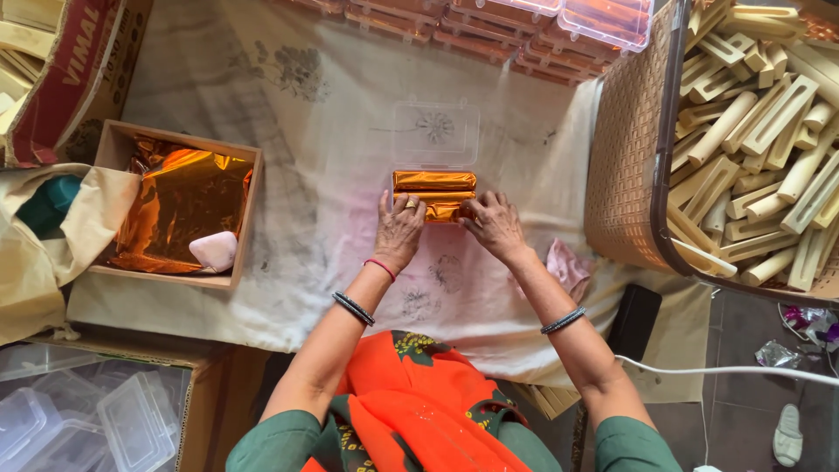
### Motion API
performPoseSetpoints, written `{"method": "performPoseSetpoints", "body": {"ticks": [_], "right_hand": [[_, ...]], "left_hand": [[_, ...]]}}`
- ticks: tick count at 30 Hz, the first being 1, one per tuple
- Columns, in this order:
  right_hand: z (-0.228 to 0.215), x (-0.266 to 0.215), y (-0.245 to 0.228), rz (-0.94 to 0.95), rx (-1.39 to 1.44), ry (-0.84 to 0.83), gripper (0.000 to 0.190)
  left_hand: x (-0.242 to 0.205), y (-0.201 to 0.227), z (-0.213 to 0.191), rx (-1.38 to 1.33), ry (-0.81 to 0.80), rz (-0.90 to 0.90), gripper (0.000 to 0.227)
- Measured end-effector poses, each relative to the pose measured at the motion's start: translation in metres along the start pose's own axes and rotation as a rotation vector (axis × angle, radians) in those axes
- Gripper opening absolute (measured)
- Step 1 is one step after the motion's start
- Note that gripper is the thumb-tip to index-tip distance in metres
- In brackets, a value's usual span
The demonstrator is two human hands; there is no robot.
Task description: The person wipes a wooden block with a cloth, then wraps it in a sheet of gold foil. They then wipe a clear plastic container with the cloth and place several wrapped items inside it.
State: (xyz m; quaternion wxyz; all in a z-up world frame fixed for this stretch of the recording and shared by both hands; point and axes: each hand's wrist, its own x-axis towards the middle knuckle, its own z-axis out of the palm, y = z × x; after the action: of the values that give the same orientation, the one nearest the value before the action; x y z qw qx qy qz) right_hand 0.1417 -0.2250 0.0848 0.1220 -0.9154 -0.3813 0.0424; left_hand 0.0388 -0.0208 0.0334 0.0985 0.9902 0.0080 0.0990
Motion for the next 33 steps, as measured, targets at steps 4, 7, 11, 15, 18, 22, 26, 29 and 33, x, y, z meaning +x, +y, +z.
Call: {"method": "performPoseSetpoints", "body": {"ticks": [4,7,11,15,18,22,26,29,33], "right_hand": [[-0.009,0.004,-0.008,0.079,-0.128,-0.060,0.038],[-0.007,0.012,-0.011,0.096,-0.236,-0.092,0.041],[0.000,0.020,-0.010,0.085,-0.340,-0.113,0.038],[0.002,0.018,0.003,0.121,-0.319,-0.141,0.032],[0.004,0.014,0.012,0.215,-0.254,-0.140,0.030],[0.000,0.008,0.009,0.175,-0.286,-0.091,0.029],[-0.001,0.009,0.010,0.260,-0.089,-0.116,0.025],[0.007,0.002,0.009,0.318,0.058,0.116,0.019],[0.016,-0.001,0.004,0.072,0.053,0.103,0.044]], "left_hand": [[-0.001,-0.004,0.003,-0.022,0.040,0.038,0.043],[-0.003,-0.004,-0.002,-0.065,0.023,0.033,0.042],[0.003,-0.001,-0.035,-0.094,-0.117,-0.028,0.038],[0.000,-0.001,-0.021,-0.070,-0.038,-0.080,0.044],[0.000,-0.002,-0.019,-0.062,-0.026,-0.096,0.046],[0.000,0.005,-0.016,-0.039,-0.006,-0.106,0.050],[-0.003,0.006,-0.016,-0.030,-0.027,-0.114,0.050],[-0.003,0.006,-0.017,-0.034,-0.062,-0.102,0.047],[-0.002,0.005,-0.017,-0.033,-0.040,-0.096,0.048]]}}
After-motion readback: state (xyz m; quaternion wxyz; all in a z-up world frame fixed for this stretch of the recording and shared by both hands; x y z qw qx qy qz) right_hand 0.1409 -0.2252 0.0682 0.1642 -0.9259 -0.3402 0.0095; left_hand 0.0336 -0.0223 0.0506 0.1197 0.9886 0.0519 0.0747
